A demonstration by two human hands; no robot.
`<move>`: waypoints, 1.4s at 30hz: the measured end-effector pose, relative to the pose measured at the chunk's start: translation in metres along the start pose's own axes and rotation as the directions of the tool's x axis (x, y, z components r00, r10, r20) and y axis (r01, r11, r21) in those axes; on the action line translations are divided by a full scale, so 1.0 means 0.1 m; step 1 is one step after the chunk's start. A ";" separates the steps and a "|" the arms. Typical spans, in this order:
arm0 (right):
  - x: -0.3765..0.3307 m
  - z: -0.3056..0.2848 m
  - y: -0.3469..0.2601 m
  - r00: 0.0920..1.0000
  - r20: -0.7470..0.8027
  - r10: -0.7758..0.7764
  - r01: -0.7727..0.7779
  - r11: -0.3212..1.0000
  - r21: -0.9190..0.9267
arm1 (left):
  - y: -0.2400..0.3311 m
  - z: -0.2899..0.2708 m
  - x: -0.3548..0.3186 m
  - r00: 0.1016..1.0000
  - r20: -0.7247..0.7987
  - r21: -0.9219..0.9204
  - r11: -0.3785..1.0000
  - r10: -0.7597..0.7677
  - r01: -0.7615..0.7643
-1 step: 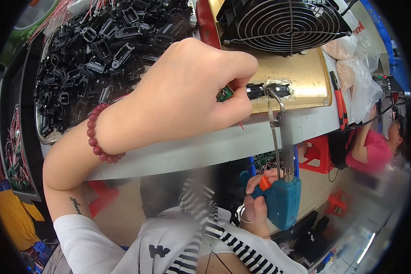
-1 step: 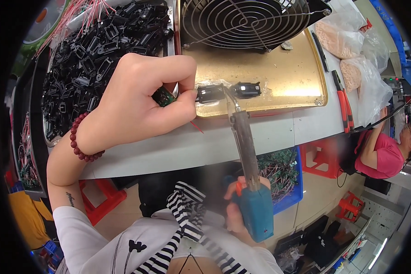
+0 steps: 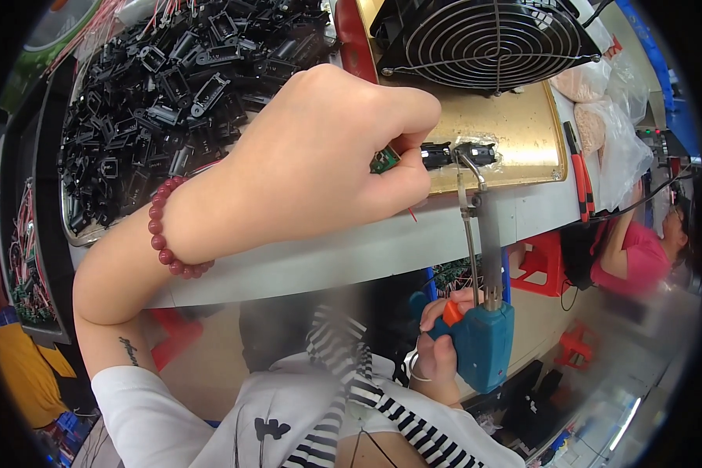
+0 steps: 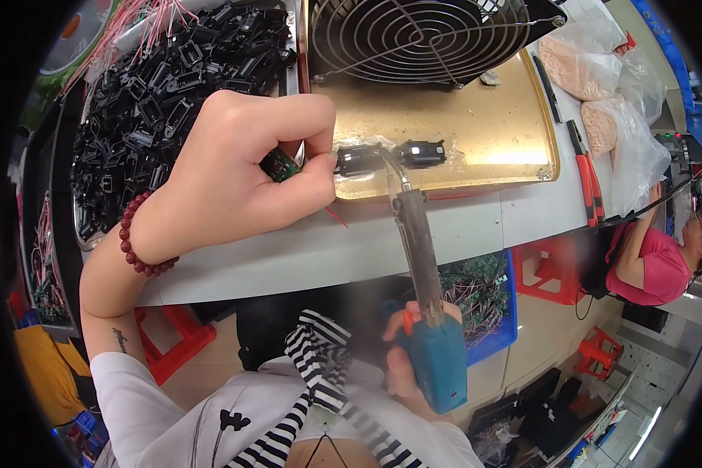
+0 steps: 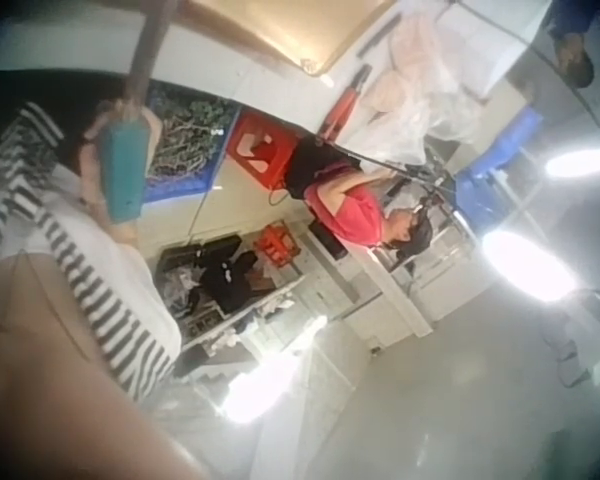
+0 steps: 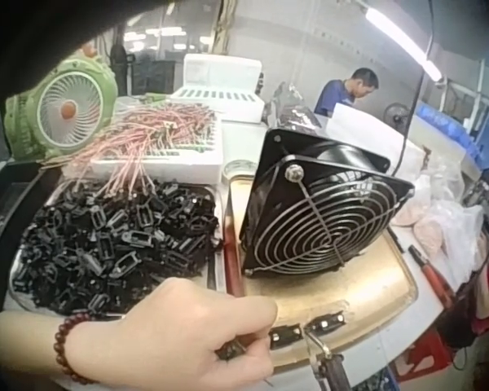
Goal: The person solders wires to electronic components on a circuit board with a soldering gun, using solder to connect them.
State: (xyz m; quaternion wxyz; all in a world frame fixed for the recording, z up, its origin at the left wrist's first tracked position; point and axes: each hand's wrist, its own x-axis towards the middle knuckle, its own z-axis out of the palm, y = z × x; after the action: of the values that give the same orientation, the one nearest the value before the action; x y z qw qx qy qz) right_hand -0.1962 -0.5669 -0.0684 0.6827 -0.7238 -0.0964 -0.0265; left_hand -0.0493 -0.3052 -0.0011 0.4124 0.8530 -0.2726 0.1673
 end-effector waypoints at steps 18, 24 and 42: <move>0.02 0.00 0.11 0.983 -0.069 -0.170 0.171 0.985 0.017 | 0.02 -0.30 0.10 0.940 0.342 -0.175 0.982 -0.006 0.070; 0.03 0.03 0.05 0.991 -0.101 -0.092 0.099 0.993 0.064 | -0.03 -0.36 0.15 0.942 0.233 0.079 0.961 0.242 -0.266; 0.04 0.05 0.01 0.991 -0.134 -0.019 0.027 0.998 0.062 | 0.06 -0.53 0.13 0.938 0.347 -0.067 0.997 -0.018 0.044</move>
State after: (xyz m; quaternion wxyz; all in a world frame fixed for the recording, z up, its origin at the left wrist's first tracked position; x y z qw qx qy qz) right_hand -0.1923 -0.5617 -0.0688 0.7101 -0.6971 -0.0597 -0.0796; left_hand -0.0458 -0.2706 0.0412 0.3917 0.8575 -0.3335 -0.0020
